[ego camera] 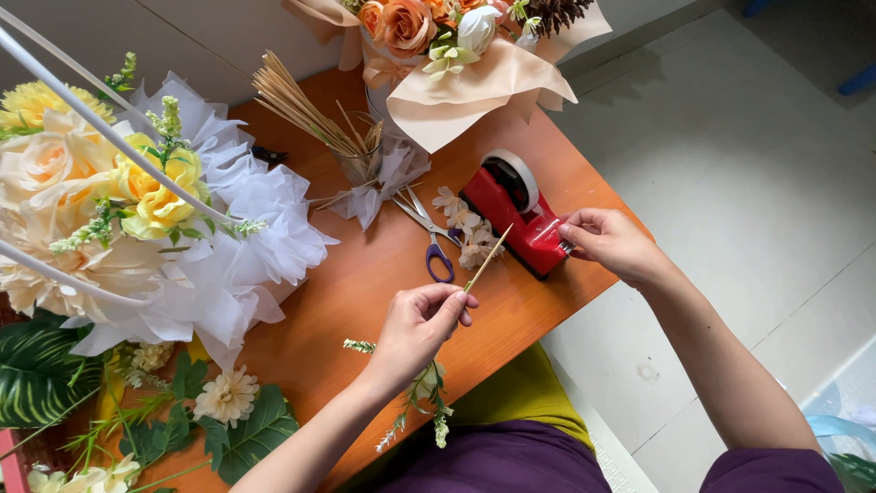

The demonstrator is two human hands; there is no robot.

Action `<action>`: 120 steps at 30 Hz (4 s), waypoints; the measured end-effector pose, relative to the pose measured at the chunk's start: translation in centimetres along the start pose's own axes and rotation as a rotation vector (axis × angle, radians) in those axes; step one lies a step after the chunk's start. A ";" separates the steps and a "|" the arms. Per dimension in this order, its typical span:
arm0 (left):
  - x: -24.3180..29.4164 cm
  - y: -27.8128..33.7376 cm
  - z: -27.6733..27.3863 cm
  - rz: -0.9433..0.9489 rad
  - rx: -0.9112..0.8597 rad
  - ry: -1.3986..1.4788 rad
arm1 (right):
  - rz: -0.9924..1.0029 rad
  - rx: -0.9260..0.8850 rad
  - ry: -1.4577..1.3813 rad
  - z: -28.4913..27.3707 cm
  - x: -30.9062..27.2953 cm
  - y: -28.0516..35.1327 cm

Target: A person creates a floral arrangement by taping artificial flowers to wooden sticks and inserting them into a basket.

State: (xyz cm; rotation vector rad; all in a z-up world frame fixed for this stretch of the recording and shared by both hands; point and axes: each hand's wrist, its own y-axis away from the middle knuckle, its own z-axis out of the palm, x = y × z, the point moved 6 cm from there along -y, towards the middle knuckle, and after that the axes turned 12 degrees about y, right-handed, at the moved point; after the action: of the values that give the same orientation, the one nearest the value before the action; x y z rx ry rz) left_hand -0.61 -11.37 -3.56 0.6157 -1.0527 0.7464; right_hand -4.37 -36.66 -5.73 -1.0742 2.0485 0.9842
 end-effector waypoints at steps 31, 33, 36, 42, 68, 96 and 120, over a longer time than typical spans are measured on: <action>-1.3 -0.7 -0.4 -0.066 0.017 0.062 | -0.299 0.001 -0.506 0.6 5.5 0.6; -1.5 -0.8 -0.5 -0.071 0.020 0.064 | -0.282 0.006 -0.495 0.6 6.9 -0.1; -1.7 -0.9 -0.6 -0.074 0.019 0.065 | -0.285 0.016 -0.427 0.5 6.7 -0.1; -1.9 -1.1 -0.7 -0.089 0.021 0.084 | -0.308 0.012 -0.417 0.3 4.6 1.0; -2.3 -1.2 -0.7 -0.107 0.027 0.089 | -0.328 0.125 -0.234 -0.2 4.5 0.8; 1.4 -0.2 -1.7 0.457 0.143 -0.492 | -0.653 0.005 -0.040 9.4 -10.5 6.8; 3.1 2.7 0.9 1.125 0.190 -0.968 | -0.534 0.245 -0.126 9.5 -10.0 8.7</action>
State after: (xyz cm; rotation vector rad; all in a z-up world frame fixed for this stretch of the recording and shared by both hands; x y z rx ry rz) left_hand -2.37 -9.66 -0.11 0.5078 -2.3117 1.6001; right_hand -5.38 -21.36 -0.08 -1.2917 1.6011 0.5004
